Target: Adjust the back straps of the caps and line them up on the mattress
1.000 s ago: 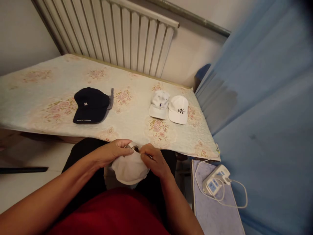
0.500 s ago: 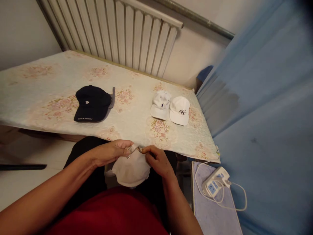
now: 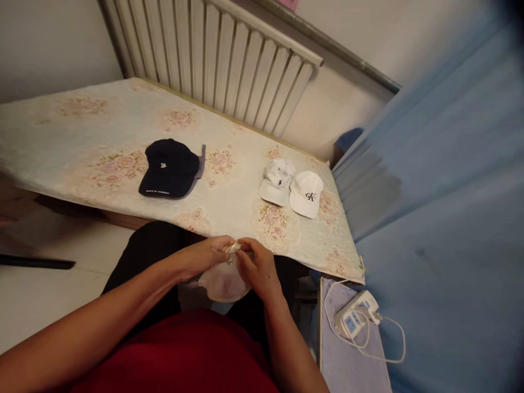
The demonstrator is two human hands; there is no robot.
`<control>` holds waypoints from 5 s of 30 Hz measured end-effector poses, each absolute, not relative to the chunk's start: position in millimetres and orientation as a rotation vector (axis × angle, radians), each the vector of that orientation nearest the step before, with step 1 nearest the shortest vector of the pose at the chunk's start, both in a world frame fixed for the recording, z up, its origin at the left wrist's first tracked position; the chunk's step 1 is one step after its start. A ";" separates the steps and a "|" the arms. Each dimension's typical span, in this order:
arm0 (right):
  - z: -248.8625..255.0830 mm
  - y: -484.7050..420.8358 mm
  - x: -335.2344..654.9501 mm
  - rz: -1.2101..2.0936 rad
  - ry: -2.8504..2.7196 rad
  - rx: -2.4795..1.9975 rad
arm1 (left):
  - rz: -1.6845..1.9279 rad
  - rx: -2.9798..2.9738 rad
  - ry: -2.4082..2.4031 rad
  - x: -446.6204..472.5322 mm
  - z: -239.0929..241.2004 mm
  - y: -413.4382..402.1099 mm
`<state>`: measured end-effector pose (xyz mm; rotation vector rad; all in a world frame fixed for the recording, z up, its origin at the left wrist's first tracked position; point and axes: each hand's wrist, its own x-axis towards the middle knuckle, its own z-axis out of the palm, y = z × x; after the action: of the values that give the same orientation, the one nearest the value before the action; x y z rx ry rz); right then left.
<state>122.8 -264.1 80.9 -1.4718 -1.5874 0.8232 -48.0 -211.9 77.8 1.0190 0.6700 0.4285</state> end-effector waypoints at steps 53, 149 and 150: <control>73.9 -243.5 139.2 1.195 -0.570 -1.176 | 0.222 1.317 0.553 -79.0 52.1 -219.8; 80.2 -145.7 79.7 1.155 -0.370 -0.683 | 0.808 1.059 0.809 -4.1 38.7 -124.9; 81.2 -137.8 79.9 1.155 -0.383 -0.669 | 0.832 1.015 0.836 -1.0 39.5 -117.0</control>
<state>79.9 -137.8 81.2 -0.6692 -0.3827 1.1549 -1.0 -117.0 39.5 1.0149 0.8361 0.8320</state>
